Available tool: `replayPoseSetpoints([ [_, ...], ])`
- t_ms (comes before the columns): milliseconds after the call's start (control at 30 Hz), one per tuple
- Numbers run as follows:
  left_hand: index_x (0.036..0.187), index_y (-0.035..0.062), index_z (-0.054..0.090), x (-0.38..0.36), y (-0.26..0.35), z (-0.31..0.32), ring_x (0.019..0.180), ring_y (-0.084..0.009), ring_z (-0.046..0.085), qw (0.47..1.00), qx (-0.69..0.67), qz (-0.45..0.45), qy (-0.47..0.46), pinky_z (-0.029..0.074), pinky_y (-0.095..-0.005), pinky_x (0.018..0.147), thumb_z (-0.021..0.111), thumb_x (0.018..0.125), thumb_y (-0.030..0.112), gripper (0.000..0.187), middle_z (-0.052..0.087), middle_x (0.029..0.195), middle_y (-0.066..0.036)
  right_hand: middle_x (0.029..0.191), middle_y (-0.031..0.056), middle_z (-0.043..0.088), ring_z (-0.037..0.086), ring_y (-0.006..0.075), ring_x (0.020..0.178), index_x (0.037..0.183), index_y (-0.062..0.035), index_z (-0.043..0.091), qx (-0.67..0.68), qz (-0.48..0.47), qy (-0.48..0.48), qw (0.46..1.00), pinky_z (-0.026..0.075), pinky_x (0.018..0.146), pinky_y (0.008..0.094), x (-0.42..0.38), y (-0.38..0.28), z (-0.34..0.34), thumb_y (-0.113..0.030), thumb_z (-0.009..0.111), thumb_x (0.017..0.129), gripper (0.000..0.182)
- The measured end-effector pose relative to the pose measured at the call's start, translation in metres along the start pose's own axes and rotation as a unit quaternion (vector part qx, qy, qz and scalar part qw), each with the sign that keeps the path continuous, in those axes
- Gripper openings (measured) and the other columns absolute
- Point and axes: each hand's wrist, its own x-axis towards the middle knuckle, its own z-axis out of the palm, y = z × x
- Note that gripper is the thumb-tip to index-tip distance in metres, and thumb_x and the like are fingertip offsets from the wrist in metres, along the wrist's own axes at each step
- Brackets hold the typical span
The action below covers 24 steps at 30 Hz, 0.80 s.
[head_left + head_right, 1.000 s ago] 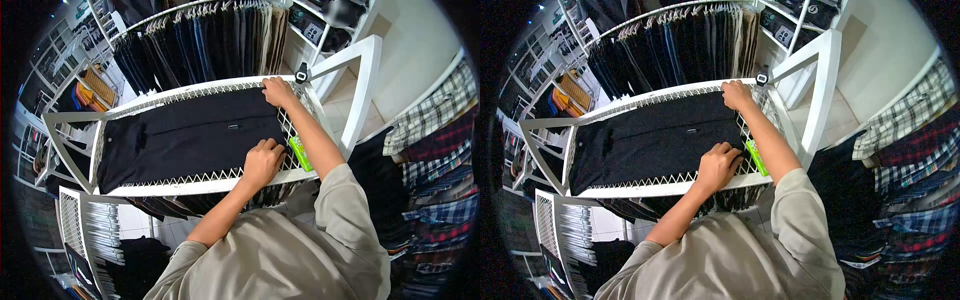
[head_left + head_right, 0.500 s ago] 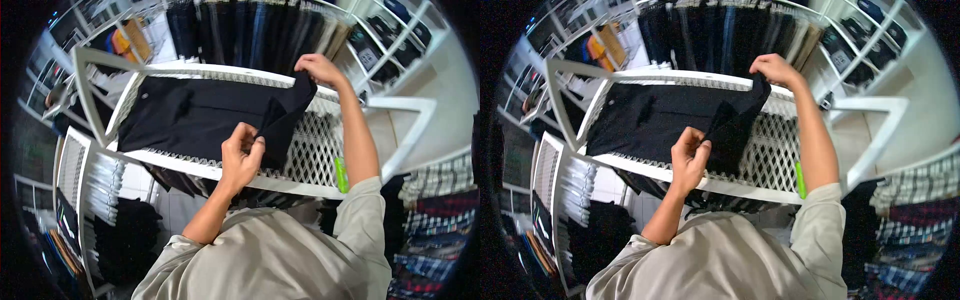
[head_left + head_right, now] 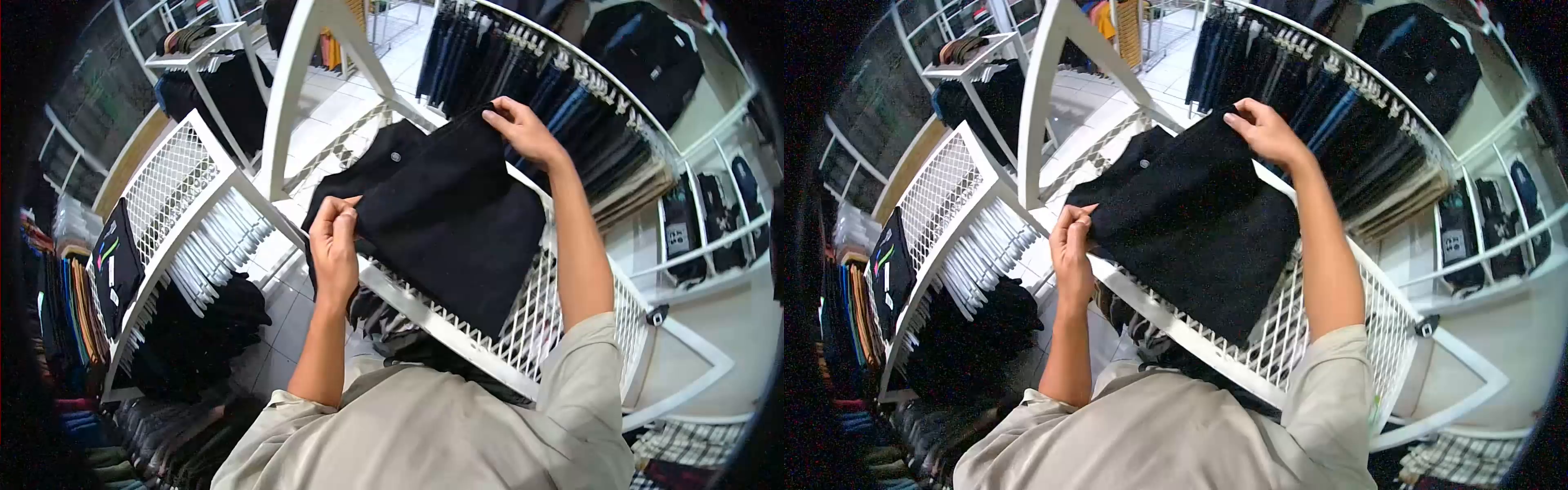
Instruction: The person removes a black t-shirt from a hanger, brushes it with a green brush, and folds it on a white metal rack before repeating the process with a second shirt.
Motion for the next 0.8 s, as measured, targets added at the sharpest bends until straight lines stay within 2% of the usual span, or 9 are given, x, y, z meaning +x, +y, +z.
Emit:
replayPoseSetpoints([
  [67, 0.088, 0.0033, 0.055, 0.013, 0.001, -0.02, 0.07, -0.0036, 0.036, 0.999, 0.036, -0.011, 0.036, 0.031, -0.0213, 0.062, 0.051, 0.101, 0.017, 0.019, 0.045, 0.08, 0.005, 0.083, 0.0049, 0.063, 0.056, 0.013, 0.077, 0.112, -0.0011, 0.06, 0.044, 0.008, -0.015, 0.999, 0.047, 0.075, 0.0321, 0.029, -0.014, 0.033, -0.033, 0.061, 0.101, 0.033],
  [100, 0.088, 0.0043, 0.054, 0.019, 0.002, -0.028, 0.069, -0.0035, 0.03, 0.997, 0.057, -0.008, 0.059, 0.025, -0.0203, 0.062, 0.053, 0.101, 0.019, 0.02, 0.038, 0.078, 0.007, 0.083, 0.0104, 0.065, 0.061, 0.0193, 0.075, 0.112, -0.0023, 0.06, -0.029, -0.033, 0.03, 0.999, 0.048, 0.075, 0.0337, 0.041, -0.016, 0.051, -0.033, 0.059, 0.102, 0.033],
  [233, 0.09, 0.0007, 0.054, 0.032, -0.006, -0.067, 0.071, -0.0081, 0.039, 0.954, 0.284, 0.033, 0.086, 0.034, -0.0263, 0.063, 0.054, 0.102, 0.019, 0.022, 0.041, 0.075, 0.001, 0.095, 0.023, 0.07, 0.068, 0.0413, 0.093, 0.112, -0.004, 0.06, -0.071, -0.059, 0.053, 0.994, 0.05, 0.08, 0.0455, 0.075, -0.028, 0.107, -0.035, 0.058, 0.101, 0.033],
  [267, 0.089, -0.0011, 0.056, 0.033, -0.003, -0.071, 0.069, -0.0287, 0.051, 0.944, 0.317, 0.023, 0.085, 0.043, -0.0407, 0.066, 0.056, 0.096, 0.015, 0.018, 0.05, 0.082, -0.014, 0.097, 0.0235, 0.07, 0.067, 0.043, 0.096, 0.111, -0.0039, 0.06, -0.107, -0.061, 0.05, 0.991, 0.05, 0.082, 0.0473, 0.081, -0.019, 0.121, -0.035, 0.057, 0.101, 0.033],
  [300, 0.089, -0.0011, 0.056, 0.033, -0.005, -0.073, 0.069, -0.0287, 0.051, 0.944, 0.318, 0.021, 0.085, 0.043, -0.0407, 0.066, 0.056, 0.096, 0.015, 0.018, 0.05, 0.082, -0.014, 0.099, 0.024, 0.07, 0.066, 0.0446, 0.099, 0.111, -0.0039, 0.061, -0.143, -0.062, 0.048, 0.987, 0.05, 0.084, 0.049, 0.084, -0.015, 0.133, -0.036, 0.056, 0.101, 0.034],
  [333, 0.088, -0.0008, 0.056, 0.032, -0.007, -0.074, 0.071, -0.0314, 0.053, 0.924, 0.374, -0.001, 0.085, 0.044, -0.0429, 0.068, 0.058, 0.094, 0.016, 0.018, 0.052, 0.084, -0.015, 0.097, 0.0238, 0.07, 0.065, 0.0453, 0.099, 0.109, -0.0039, 0.062, -0.165, 0.001, 0.011, 0.986, 0.049, 0.086, 0.0505, 0.081, -0.024, 0.141, -0.036, 0.056, 0.101, 0.033],
  [400, 0.087, 0.0002, 0.057, 0.031, -0.02, -0.079, 0.078, -0.0379, 0.059, 0.892, 0.445, -0.013, 0.076, 0.046, -0.0483, 0.072, 0.06, 0.092, 0.018, 0.019, 0.056, 0.089, -0.017, 0.091, 0.0232, 0.07, 0.066, 0.0441, 0.094, 0.11, -0.0058, 0.063, -0.166, -0.06, 0.034, 0.984, 0.05, 0.084, 0.0511, 0.085, 0.011, 0.164, -0.034, 0.058, 0.099, 0.031],
  [600, 0.094, 0.002, 0.065, 0.031, -0.018, -0.076, 0.085, -0.0354, 0.061, 0.889, 0.449, -0.047, 0.073, 0.049, -0.0475, 0.073, 0.069, 0.092, 0.034, 0.033, 0.058, 0.094, -0.016, 0.108, 0.021, 0.063, 0.062, 0.0413, 0.101, 0.109, -0.0029, 0.067, -0.249, -0.059, 0.175, 0.951, 0.051, 0.087, 0.0481, 0.068, 0.025, 0.181, -0.044, 0.066, 0.093, 0.044],
  [800, 0.096, 0.0007, 0.068, 0.029, -0.021, -0.08, 0.093, -0.0316, 0.057, 0.876, 0.481, 0.025, 0.014, 0.048, -0.0436, 0.076, 0.084, 0.078, 0.039, 0.045, 0.059, 0.097, -0.013, 0.105, 0.0174, 0.066, 0.062, 0.0359, 0.101, 0.099, -0.002, 0.07, -0.232, -0.055, 0.144, 0.96, 0.05, 0.09, 0.0428, 0.061, 0.021, 0.169, -0.043, 0.076, 0.087, 0.043],
])
